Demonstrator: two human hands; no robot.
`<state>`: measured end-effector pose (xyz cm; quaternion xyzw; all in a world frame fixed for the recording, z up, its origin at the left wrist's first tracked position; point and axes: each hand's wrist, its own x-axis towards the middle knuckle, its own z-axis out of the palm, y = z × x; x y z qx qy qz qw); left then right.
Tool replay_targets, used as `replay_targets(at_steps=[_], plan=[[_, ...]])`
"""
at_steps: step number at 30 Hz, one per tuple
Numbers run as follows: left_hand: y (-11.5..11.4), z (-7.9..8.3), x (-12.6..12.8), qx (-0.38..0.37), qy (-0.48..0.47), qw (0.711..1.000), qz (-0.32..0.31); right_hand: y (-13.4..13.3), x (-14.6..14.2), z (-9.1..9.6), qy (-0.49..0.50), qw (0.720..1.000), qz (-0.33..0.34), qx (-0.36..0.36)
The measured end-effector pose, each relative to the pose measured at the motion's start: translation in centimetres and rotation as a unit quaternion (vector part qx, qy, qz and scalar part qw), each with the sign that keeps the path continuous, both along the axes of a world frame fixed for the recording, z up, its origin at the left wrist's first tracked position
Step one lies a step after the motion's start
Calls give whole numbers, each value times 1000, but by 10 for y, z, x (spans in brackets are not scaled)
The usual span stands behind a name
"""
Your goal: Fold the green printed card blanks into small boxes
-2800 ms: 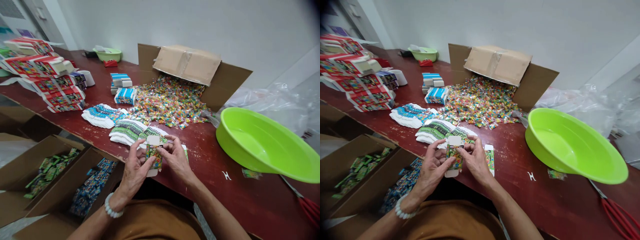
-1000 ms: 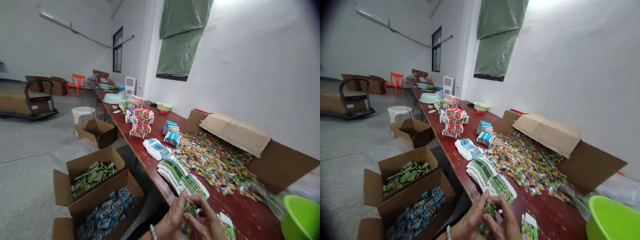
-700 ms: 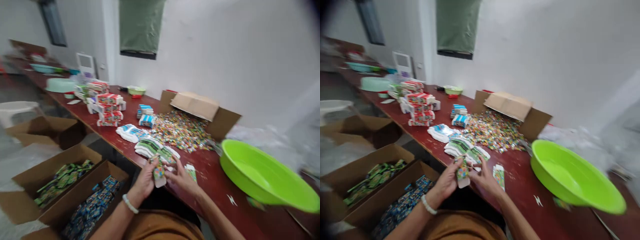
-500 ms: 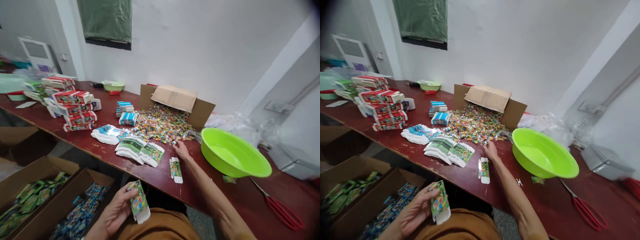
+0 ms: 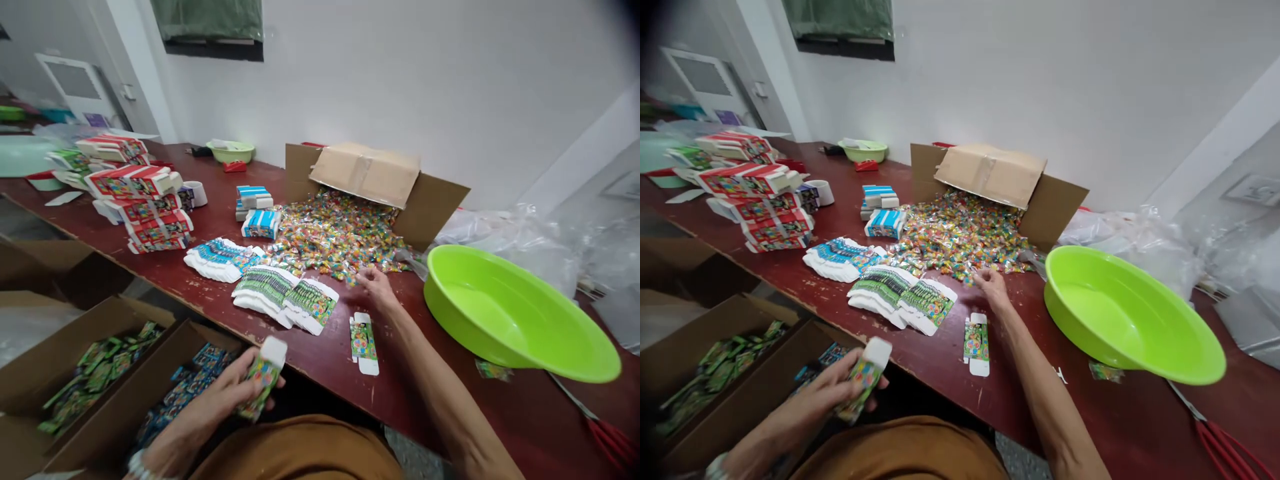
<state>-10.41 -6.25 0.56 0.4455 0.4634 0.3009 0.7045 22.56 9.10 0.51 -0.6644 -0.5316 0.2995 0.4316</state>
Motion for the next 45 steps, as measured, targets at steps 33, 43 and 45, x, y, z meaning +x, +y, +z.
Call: replay_targets(at_steps=[33, 43, 45], plan=[[23, 29, 76, -85, -222, 967, 95, -113, -98, 33, 127, 934, 320, 99], [34, 21, 81, -43, -179, 974, 134, -93, -105, 27, 308, 916, 252, -49], [39, 20, 79, -40, -176, 974, 139, -94, -107, 22, 291, 923, 251, -9]])
